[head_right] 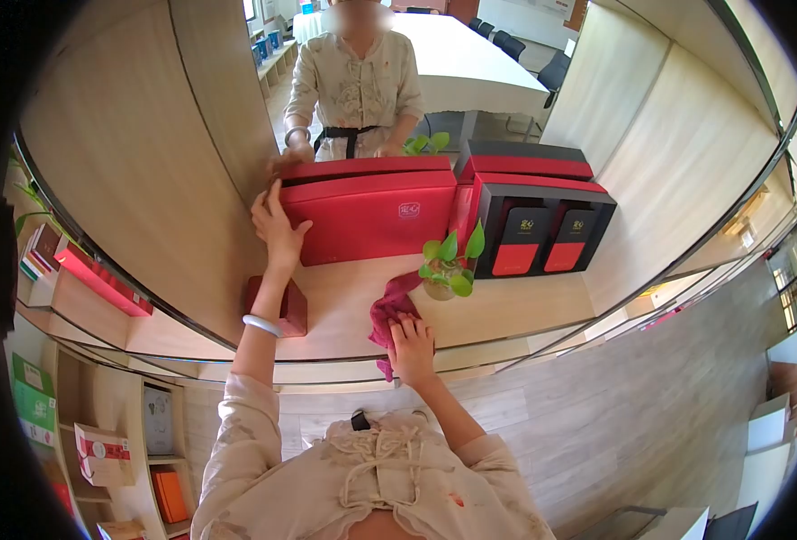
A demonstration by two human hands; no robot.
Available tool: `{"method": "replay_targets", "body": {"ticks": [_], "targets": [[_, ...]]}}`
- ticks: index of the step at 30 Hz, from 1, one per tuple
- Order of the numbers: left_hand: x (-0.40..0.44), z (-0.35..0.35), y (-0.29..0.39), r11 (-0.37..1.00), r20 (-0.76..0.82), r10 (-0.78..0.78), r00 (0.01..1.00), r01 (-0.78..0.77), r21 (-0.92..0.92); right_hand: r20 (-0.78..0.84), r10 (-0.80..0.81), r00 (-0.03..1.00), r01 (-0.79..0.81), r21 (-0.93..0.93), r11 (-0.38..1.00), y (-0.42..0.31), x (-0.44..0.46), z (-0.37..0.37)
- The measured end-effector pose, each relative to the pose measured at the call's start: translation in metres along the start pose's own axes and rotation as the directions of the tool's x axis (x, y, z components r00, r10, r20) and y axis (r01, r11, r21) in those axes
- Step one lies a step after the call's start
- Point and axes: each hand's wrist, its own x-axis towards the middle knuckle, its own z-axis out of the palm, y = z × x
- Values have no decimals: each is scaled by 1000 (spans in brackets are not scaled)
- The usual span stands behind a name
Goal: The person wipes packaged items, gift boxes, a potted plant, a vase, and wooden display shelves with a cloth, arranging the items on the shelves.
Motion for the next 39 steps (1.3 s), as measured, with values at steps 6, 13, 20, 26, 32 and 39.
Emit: {"method": "replay_targets", "body": {"ticks": [6,13,20,26,32,39], "targets": [[-13,19,20,790,125,478,869,-488,371,-2,2,1000,-2,4,1000,0,1,0],[-7,27,23,773,153,498,854,-517,369,-15,-2,1000,3,19,1000,0,0,0],[-9,24,18,746,209,442,872,-487,454,0,-13,1000,13,21,1000,2,0,-1],[-17,-5,14,782,233,382,894,-447,435,23,-8,1000,7,27,1000,4,0,1],[-22,-28,7,825,228,317,921,-386,412,35,-13,999,12,16,1000,5,0,3],[-7,-18,21,696,366,592,718,-684,217,44,-5,999,6,-15,1000,0,1,-1]]}}
